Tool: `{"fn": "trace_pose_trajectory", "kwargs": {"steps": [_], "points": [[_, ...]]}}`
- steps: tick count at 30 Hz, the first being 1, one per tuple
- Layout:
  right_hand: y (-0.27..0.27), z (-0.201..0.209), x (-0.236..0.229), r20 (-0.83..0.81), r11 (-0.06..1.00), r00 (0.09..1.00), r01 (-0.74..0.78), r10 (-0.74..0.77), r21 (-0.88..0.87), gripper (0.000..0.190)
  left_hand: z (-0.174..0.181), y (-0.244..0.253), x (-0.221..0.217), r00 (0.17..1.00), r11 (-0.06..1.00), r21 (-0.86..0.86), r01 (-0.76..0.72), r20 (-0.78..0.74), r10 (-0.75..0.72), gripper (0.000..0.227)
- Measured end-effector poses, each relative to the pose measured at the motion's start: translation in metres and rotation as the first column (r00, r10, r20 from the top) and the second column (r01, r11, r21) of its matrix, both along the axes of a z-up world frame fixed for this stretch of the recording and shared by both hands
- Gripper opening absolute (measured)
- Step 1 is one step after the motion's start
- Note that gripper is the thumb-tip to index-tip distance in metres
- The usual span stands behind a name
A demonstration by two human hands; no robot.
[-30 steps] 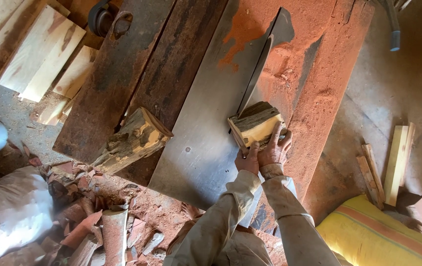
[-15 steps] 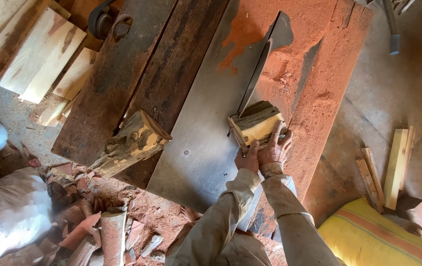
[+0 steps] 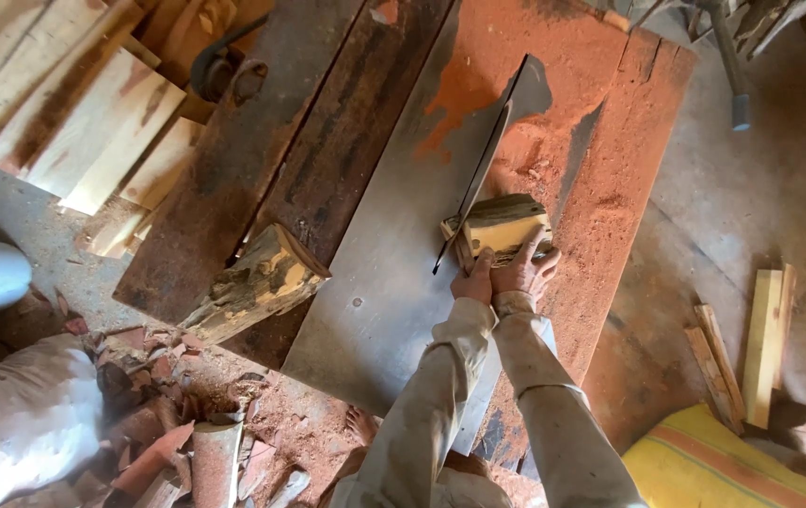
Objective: Cutting an irregular wood block into smaller pieces using a table saw in a workshop.
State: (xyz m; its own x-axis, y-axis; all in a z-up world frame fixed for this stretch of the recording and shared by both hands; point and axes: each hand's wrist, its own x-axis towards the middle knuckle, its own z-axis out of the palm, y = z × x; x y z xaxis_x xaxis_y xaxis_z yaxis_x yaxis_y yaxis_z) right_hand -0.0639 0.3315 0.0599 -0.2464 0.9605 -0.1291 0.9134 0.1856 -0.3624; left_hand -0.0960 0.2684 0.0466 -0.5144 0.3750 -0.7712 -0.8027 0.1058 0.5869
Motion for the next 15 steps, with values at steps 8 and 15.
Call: {"fn": "trace_pose_trajectory", "kwargs": {"steps": [8, 15], "points": [[-0.085, 0.086, 0.108, -0.138, 0.834, 0.848, -0.529, 0.512, -0.159, 0.137, -0.022, -0.128, 0.123, 0.900, 0.953, 0.115, 0.280, 0.312, -0.303, 0.081], [-0.114, 0.038, 0.197, 0.205, 0.486, 0.446, -0.842, 0.871, -0.234, 0.150, 0.030, -0.260, 0.103, 0.640, 0.686, 0.089, 0.722, 0.291, -0.711, 0.087]]}}
